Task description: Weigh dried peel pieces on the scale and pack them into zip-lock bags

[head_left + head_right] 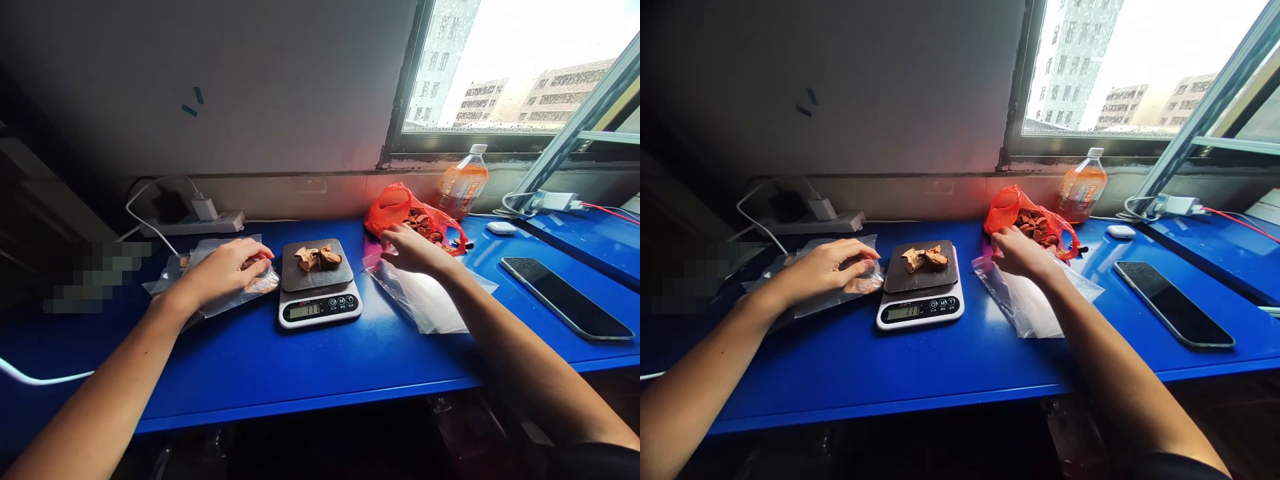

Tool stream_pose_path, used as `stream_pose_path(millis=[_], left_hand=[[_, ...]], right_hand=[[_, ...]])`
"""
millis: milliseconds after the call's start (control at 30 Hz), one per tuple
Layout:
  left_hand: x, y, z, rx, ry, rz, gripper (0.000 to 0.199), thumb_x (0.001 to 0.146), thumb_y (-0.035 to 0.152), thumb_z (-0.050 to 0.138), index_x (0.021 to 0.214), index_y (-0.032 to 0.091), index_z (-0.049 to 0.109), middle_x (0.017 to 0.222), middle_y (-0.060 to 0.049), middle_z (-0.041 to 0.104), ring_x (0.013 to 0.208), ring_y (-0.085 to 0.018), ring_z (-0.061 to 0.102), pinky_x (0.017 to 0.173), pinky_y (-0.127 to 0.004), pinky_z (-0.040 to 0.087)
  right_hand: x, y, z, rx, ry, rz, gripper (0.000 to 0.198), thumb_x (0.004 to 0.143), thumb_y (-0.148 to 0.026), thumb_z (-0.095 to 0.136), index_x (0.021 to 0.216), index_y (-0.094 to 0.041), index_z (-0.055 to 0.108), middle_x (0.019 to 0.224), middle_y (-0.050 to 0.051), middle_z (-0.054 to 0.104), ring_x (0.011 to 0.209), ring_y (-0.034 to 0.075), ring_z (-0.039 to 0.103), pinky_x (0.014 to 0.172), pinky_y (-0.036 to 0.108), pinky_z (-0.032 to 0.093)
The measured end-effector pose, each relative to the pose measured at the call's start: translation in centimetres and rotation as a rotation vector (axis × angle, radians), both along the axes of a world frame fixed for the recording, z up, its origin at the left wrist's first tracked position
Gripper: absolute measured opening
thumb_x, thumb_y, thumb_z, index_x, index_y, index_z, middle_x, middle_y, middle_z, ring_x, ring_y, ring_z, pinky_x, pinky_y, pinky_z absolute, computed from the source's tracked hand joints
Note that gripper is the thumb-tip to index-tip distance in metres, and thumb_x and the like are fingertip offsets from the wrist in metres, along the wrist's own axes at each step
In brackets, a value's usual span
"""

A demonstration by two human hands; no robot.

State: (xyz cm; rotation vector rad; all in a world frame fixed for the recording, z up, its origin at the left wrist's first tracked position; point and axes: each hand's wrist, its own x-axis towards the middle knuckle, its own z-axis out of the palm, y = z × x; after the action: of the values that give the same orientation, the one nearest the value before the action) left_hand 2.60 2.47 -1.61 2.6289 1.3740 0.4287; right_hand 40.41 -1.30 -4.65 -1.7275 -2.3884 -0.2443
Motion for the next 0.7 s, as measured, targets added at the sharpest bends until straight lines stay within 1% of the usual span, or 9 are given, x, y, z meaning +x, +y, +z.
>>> stream_pose_path(millis=[67, 133, 200, 300, 433, 500, 633, 700], left_hand=[[0.0, 0.1, -0.1, 0.012, 0.004, -0.009, 0.039, 0.087, 0.051, 0.045, 0.103, 0.024, 0.068, 0.106, -0.005, 0.070, 0.102, -0.025, 0.063, 0.090, -0.035, 0.046], [0.1, 0.1, -0.2, 0.019, 0.008, -0.008, 0.038, 0.086, 0.050, 0.045, 0.103, 0.025, 0.068, 0.106, -0.005, 0.070, 0.101, -0.025, 0.063, 0.089, -0.035, 0.046], [0.1, 0.1, -0.2, 0.016, 0.014, 0.000, 0.038, 0.087, 0.050, 0.044, 0.103, 0.025, 0.068, 0.106, -0.005, 0.070, 0.101, -0.025, 0.063, 0.089, -0.035, 0.046], [0.2, -0.1, 0.0, 0.010, 0.016, -0.003, 0.038, 0.087, 0.050, 0.044, 0.105, 0.025, 0.068, 0.107, -0.005, 0.069, 0.103, -0.026, 0.062, 0.090, -0.036, 0.046], [0.4, -0.4, 0.2, 0.007, 0.013, -0.005, 0.038, 0.087, 0.050, 0.045, 0.103, 0.024, 0.068, 0.105, -0.005, 0.070, 0.102, -0.026, 0.063, 0.089, -0.036, 0.047], [0.4, -0.4, 0.2, 0.010, 0.011, -0.004, 0.038, 0.087, 0.050, 0.045, 0.103, 0.025, 0.069, 0.104, -0.005, 0.070, 0.101, -0.026, 0.064, 0.089, -0.035, 0.048], [0.4, -0.3, 0.1, 0.010, -0.002, -0.009, 0.037, 0.086, 0.049, 0.046, 0.103, 0.025, 0.068, 0.105, -0.005, 0.070, 0.101, -0.025, 0.063, 0.089, -0.035, 0.047], [0.3, -0.2, 0.0, 0.006, -0.004, -0.009, 0.038, 0.086, 0.050, 0.046, 0.103, 0.025, 0.069, 0.105, -0.005, 0.070, 0.100, -0.026, 0.063, 0.088, -0.036, 0.047]], right_hand=[[-1.9, -0.3, 0.0, 0.116, 0.123, 0.061, 0.012, 0.088, -0.024, 0.062, 0.097, -0.016, 0.064, 0.101, 0.014, 0.067, 0.097, 0.028, 0.061, 0.086, 0.041, 0.050], [-4.3, -0.6, -0.2, 0.205, 0.286, 0.143, 0.021, 0.089, -0.025, 0.061, 0.109, -0.016, 0.061, 0.110, 0.013, 0.068, 0.105, 0.028, 0.060, 0.093, 0.042, 0.050], [-6.5, -0.9, -0.4, 0.233, 0.421, 0.202, 0.028, 0.089, -0.027, 0.063, 0.115, -0.018, 0.058, 0.115, 0.012, 0.068, 0.110, 0.027, 0.059, 0.097, 0.042, 0.049], [-8.5, -1.1, -0.7, 0.188, 0.527, 0.233, 0.027, 0.089, -0.029, 0.064, 0.114, -0.022, 0.058, 0.115, 0.010, 0.069, 0.112, 0.026, 0.059, 0.097, 0.042, 0.049], [-8.8, -1.0, -1.0, 0.143, 0.561, 0.240, 0.025, 0.088, -0.027, 0.065, 0.111, -0.023, 0.058, 0.114, 0.009, 0.070, 0.113, 0.026, 0.057, 0.095, 0.041, 0.050], [-8.6, -0.8, -1.1, 0.133, 0.568, 0.237, 0.029, 0.087, -0.026, 0.065, 0.115, -0.023, 0.058, 0.112, 0.009, 0.070, 0.113, 0.026, 0.057, 0.095, 0.042, 0.049], [-8.8, -0.5, -1.1, 0.090, 0.577, 0.218, 0.047, 0.083, -0.023, 0.069, 0.127, -0.024, 0.053, 0.111, 0.008, 0.071, 0.115, 0.028, 0.055, 0.098, 0.045, 0.046], [-9.3, -0.5, -1.2, 0.075, 0.575, 0.214, 0.049, 0.083, -0.022, 0.068, 0.129, -0.025, 0.052, 0.110, 0.008, 0.071, 0.115, 0.029, 0.054, 0.098, 0.046, 0.045]])
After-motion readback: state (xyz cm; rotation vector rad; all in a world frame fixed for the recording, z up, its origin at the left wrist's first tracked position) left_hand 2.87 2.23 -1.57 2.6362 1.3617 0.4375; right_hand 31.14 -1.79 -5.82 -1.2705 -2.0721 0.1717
